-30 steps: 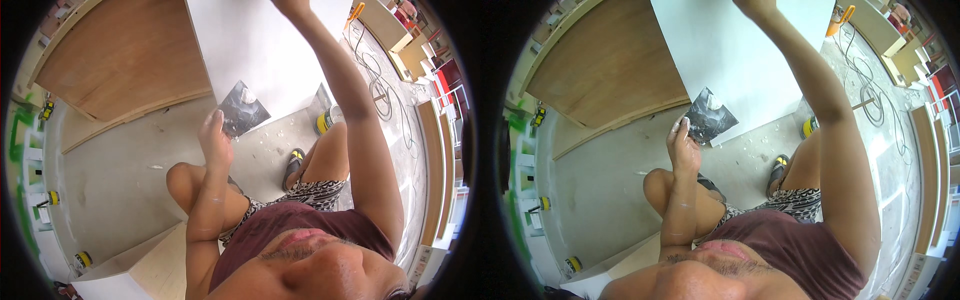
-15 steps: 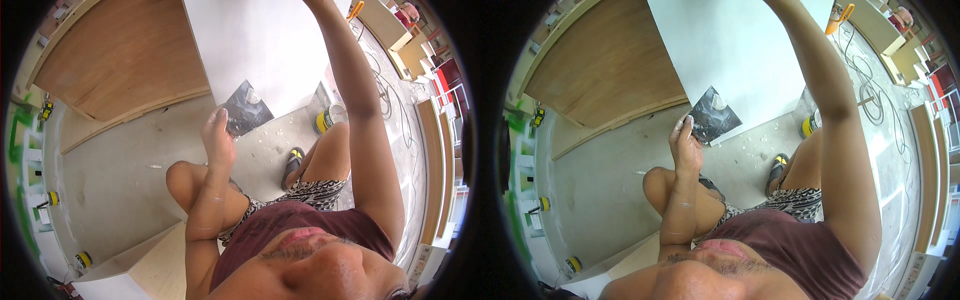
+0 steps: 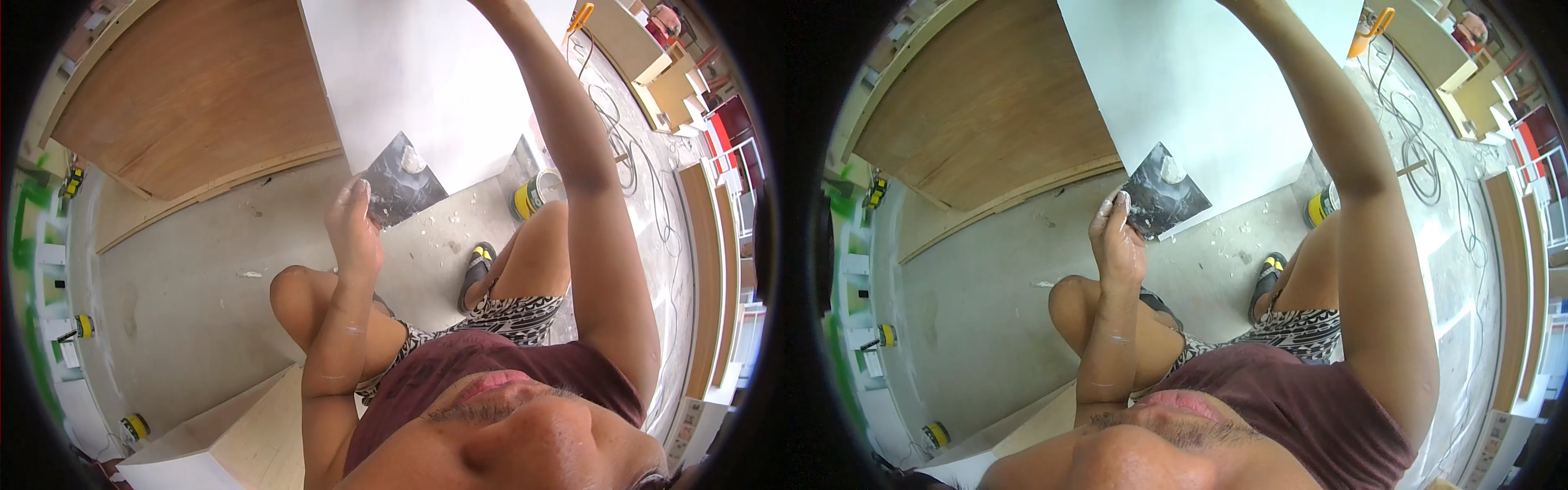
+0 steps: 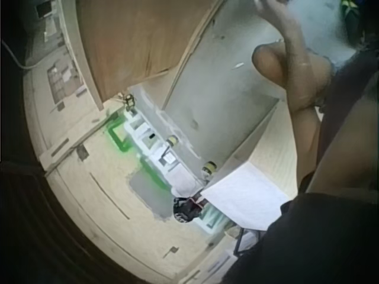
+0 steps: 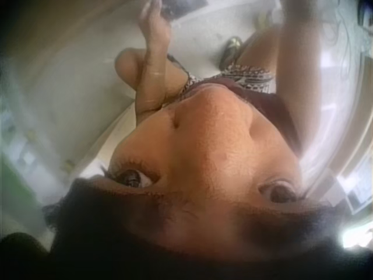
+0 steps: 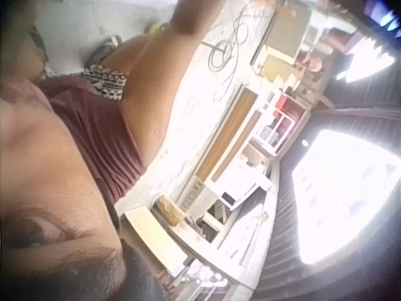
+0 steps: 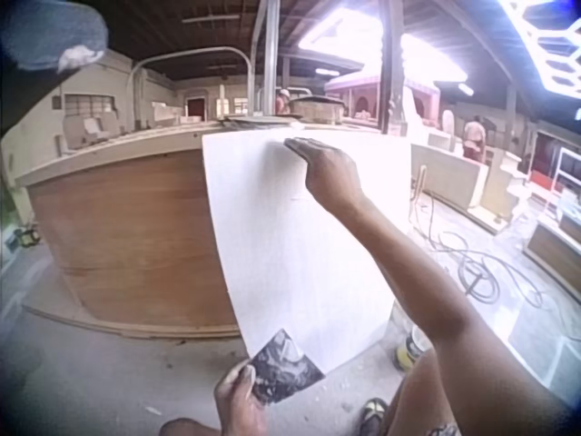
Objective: The person applies putty to a board, mixing the compound between two metal scrapers and smoothing it onto the board surface with a scraper.
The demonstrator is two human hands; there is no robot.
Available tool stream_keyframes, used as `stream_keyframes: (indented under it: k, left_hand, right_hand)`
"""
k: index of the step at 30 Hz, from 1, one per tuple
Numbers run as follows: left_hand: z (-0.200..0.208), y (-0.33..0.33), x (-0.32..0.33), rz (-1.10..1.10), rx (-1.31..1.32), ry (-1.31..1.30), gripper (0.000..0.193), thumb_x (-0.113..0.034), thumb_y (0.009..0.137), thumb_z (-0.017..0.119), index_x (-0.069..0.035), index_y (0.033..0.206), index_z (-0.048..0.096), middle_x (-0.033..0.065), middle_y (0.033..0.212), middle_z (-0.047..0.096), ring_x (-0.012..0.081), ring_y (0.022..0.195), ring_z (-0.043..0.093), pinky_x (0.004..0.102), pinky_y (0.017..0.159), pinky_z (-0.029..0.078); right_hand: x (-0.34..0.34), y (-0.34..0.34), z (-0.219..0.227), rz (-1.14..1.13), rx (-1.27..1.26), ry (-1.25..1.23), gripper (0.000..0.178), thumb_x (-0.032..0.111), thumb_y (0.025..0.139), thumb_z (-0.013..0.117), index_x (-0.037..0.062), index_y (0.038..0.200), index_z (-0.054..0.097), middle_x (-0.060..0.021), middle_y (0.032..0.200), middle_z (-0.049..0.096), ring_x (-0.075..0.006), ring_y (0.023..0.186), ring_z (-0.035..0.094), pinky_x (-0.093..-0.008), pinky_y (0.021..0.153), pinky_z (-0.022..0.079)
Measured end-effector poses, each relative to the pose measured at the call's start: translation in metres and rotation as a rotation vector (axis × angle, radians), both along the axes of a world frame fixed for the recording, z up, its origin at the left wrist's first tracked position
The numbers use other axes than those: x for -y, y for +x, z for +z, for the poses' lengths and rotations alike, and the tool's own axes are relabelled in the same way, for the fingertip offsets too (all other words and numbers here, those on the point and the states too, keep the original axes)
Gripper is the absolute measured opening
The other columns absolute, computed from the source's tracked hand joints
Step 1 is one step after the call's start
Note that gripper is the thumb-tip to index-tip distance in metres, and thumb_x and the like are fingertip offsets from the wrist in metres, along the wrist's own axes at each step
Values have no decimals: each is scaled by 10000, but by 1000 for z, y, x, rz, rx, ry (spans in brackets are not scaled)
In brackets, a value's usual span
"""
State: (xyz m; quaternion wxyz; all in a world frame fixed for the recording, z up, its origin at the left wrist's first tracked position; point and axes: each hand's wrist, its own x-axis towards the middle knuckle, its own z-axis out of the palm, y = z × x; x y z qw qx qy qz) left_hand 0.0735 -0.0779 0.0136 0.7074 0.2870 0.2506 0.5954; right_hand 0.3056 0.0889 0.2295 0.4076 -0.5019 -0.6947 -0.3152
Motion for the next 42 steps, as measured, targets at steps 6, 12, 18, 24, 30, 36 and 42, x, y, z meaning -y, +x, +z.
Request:
stream_keyframes:
  k: [6,12,18,24,30,36,42]
  left_hand:
    - [1,4,-1,-31,26,-23,254,-76,998,501,93,1169,582,125,1102,656,179,990,637,313,890,513]
    - [1,-1,1,-7,3,-17,254,-81,1001,500,91,1169,582,120,1107,653,173,996,632,313,895,507]
    - [1,-2,0,-31,10,-12,262,-78,1004,493,96,1182,574,126,1122,647,176,1007,629,318,903,506]
    - [2,-2,-2,-28,-4,-50,264,-77,1005,490,99,1187,567,137,1132,645,191,1019,634,327,909,511]
    - [-7,1,-5,-7,-10,-24,267,-85,1009,492,99,1187,569,141,1134,645,195,1029,634,331,916,512]
    - [-6,2,-6,-20,-20,-13,271,-96,1005,507,95,1187,569,140,1133,646,192,1027,634,327,912,512]
    - [-16,5,-10,-12,-42,7,274,-91,1001,508,103,1186,566,137,1120,650,191,1014,635,323,905,510]
  right_hand:
    - [-16,6,-1,22,39,161,486,-76,811,459,92,1216,670,-143,1217,657,-327,1125,626,-412,975,498]
    - [-1,6,2,-9,4,38,492,-68,827,459,117,1233,666,-155,1203,660,-338,1094,641,-427,951,513]
    - [-6,5,-17,-21,17,37,476,-61,832,468,104,1237,658,-149,1229,652,-320,1130,628,-407,996,492]
    - [11,9,-109,-31,285,78,434,-57,851,496,70,1237,648,-145,1263,637,-326,1187,596,-416,1068,443]
    - [38,25,-186,-202,384,-211,516,-28,899,506,250,1322,605,28,1405,555,-197,1326,499,-406,1141,378]
    - [47,18,-85,81,-196,-37,383,-43,892,492,58,1225,653,-199,1205,650,-361,1104,637,-411,968,500]
    - [12,28,-9,84,-290,-13,382,-16,898,493,62,1239,646,-273,1114,652,-425,1071,627,-429,905,491]
